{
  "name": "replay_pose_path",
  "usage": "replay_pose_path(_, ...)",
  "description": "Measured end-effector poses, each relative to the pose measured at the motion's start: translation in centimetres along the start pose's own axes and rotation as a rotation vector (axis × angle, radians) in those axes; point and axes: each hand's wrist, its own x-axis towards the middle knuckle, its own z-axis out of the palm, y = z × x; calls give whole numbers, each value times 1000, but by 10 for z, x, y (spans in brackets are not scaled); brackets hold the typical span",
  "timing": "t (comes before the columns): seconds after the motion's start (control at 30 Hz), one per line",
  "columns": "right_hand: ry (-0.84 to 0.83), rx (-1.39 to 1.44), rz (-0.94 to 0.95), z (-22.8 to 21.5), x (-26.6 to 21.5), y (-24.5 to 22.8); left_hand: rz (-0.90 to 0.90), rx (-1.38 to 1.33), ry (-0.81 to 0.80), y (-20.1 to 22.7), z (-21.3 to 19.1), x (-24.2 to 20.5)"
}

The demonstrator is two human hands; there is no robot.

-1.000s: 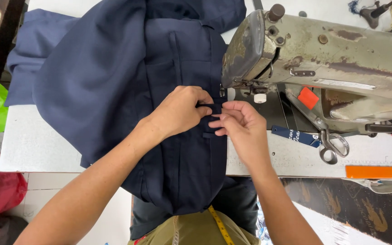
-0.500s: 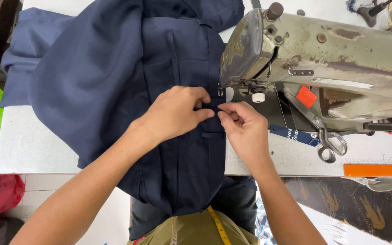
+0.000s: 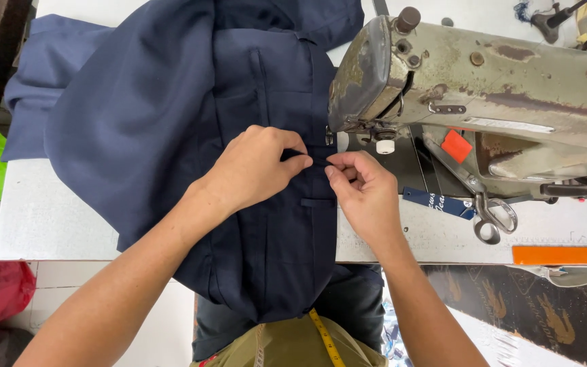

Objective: Attaching belt loops to trousers and handles to a bag using an industrial sewing machine.

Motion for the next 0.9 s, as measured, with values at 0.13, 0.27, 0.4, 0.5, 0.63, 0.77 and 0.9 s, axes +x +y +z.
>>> replay_pose_path(0.13, -52, 47, -67, -3, -2, -16, 38, -125, 77, -8, -3, -1)
replay_pose_path(0.27, -148, 100, -91, -5, -1, -17, 7, -166, 99, -18, -13, -10)
replay_pose_path(0.4, -181, 137, -30, 0, -1, -5, -48, -158, 137, -25, -20, -21)
replay_pose_path(0.5, -116, 17, -184, 5, -1, -19, -141, -102, 156, -27, -22, -26)
replay_pose_path(0.63, 24, -281, -447, 7, -17, -20, -189, -79, 168, -30, -22, -32)
replay_pose_path(0.77, 40, -503, -540, 14, -32, -14, -201, -80, 177, -34, -20, -33)
replay_pose_path(0.9, -9, -579, -516, 17, -34, -13, -252, -70, 182, -33, -20, -36)
